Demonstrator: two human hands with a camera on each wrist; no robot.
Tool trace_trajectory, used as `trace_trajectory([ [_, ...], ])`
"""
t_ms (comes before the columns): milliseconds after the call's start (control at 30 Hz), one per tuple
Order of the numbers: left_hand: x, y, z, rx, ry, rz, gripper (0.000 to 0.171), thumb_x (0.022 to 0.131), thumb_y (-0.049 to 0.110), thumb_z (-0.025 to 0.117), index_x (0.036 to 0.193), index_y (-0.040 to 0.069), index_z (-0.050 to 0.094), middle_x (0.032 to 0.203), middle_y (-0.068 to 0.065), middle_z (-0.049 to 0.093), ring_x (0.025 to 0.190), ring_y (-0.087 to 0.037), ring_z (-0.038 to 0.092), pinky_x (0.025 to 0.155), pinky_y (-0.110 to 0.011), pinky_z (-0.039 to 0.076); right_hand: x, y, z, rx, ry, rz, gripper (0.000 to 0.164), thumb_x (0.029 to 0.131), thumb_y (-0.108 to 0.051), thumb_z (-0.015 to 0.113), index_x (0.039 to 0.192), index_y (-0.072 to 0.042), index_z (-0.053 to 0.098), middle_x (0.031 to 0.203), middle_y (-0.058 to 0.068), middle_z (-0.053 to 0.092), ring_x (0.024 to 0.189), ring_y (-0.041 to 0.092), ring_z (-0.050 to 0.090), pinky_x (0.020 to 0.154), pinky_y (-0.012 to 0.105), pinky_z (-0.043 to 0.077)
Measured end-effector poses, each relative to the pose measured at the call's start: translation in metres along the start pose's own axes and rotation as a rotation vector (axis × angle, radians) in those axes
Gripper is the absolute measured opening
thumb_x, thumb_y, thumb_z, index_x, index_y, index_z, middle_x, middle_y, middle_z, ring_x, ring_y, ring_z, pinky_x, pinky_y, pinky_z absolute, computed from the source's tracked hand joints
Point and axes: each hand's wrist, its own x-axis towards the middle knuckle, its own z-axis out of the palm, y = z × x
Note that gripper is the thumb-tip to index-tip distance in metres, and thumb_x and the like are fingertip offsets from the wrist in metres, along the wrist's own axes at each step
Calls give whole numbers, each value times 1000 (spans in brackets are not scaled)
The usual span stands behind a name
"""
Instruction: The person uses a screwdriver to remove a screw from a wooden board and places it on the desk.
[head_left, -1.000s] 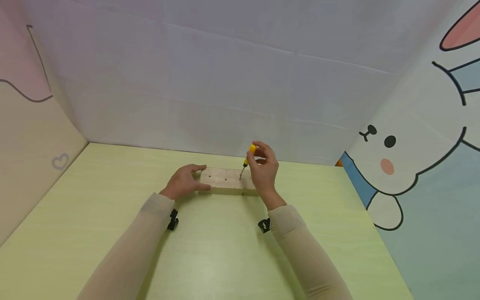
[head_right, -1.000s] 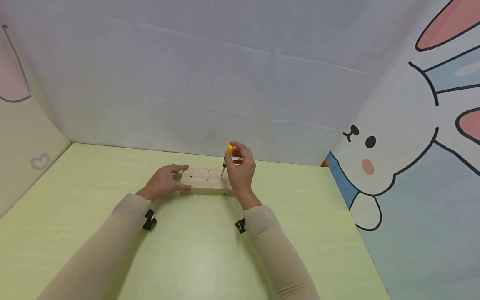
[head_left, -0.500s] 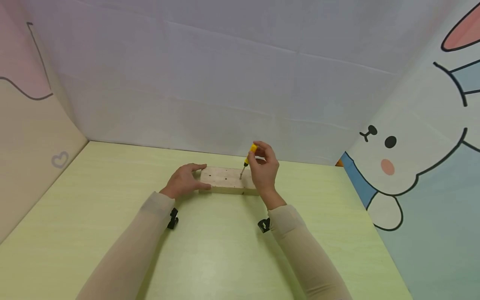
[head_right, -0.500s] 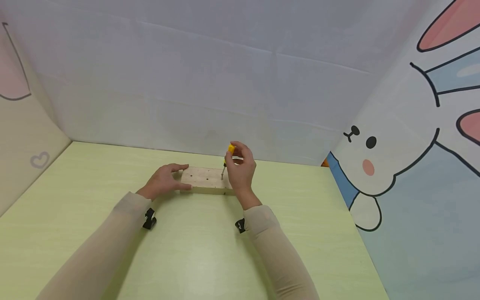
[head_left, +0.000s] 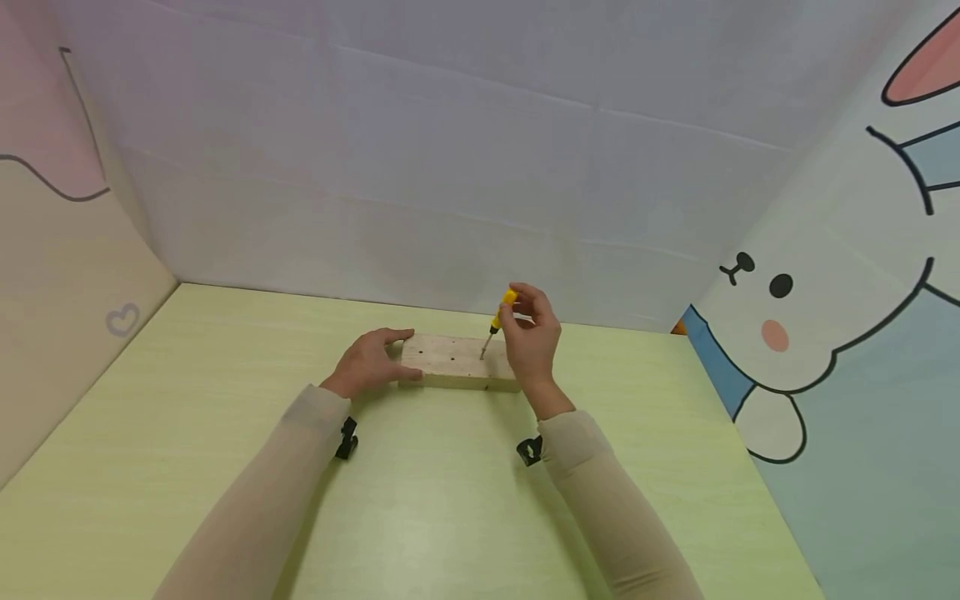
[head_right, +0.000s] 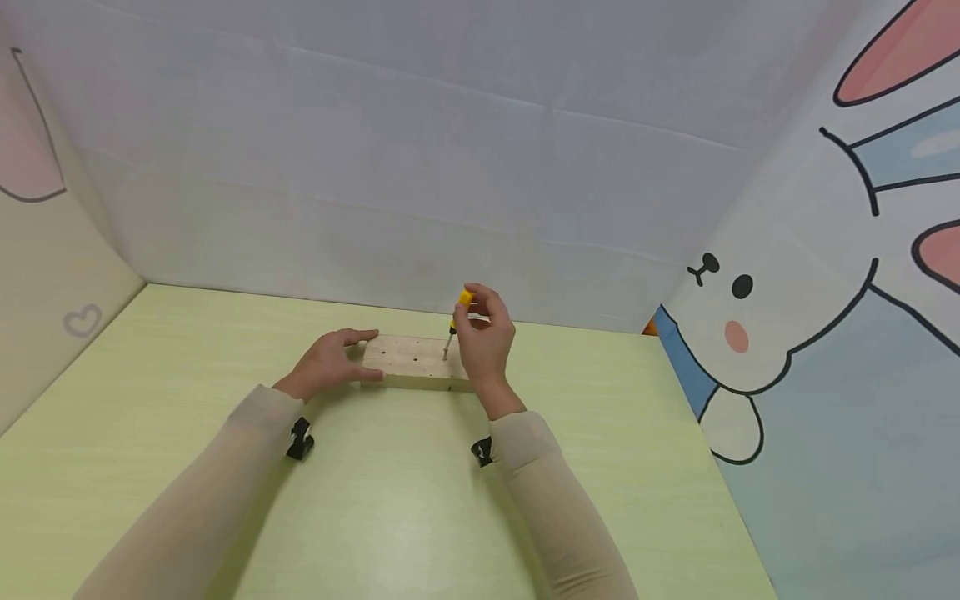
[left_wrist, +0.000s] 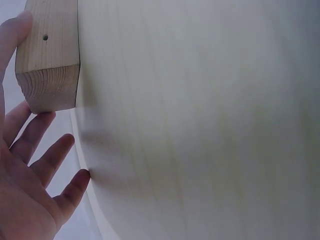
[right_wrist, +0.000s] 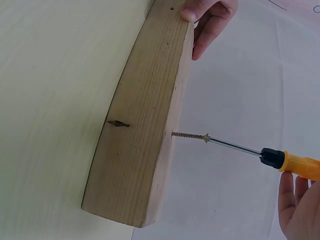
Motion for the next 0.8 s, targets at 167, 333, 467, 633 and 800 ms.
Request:
trace_trajectory([
  [167,1,0,-1,-1,-6,-4,88,67,53,83,143,29,47,150,-11,41,141,-35,34,108,-55,37,1,0,0,-4,0,4,25,89,5,61,113,6,63,102,27,62,85,35,62,69,16,53],
  [333,1,1,-1,3,-7,-7,87,67,52,83,143,29,47,150,-11,42,141,-34,34,108,-54,37,2,0,0,0,-2,17,24,89,5,60,113,6,64,102,27,62,86,39,61,69,12,52],
  [467,2,2,-2,5,-4,-9,86,68,50,83,143,29,47,150,-11,42,141,-34,34,108,-54,37,3,1,1,7,0,8,23,88,5,60,111,7,64,101,27,62,85,38,62,68,13,52],
  [633,3,3,-4,9,-2,-9,85,68,49,84,143,29,48,150,-10,42,141,-34,34,108,-54,37,4,2,1,16,9,2,25,85,2,68,110,6,66,101,24,62,85,29,64,70,16,54],
  [800,6,2,-5,18,-7,-4,87,68,51,83,144,29,47,150,-11,42,141,-35,34,108,-55,37,5,3,2,12,21,-1,26,84,2,70,109,5,66,101,24,62,84,22,64,70,17,54],
])
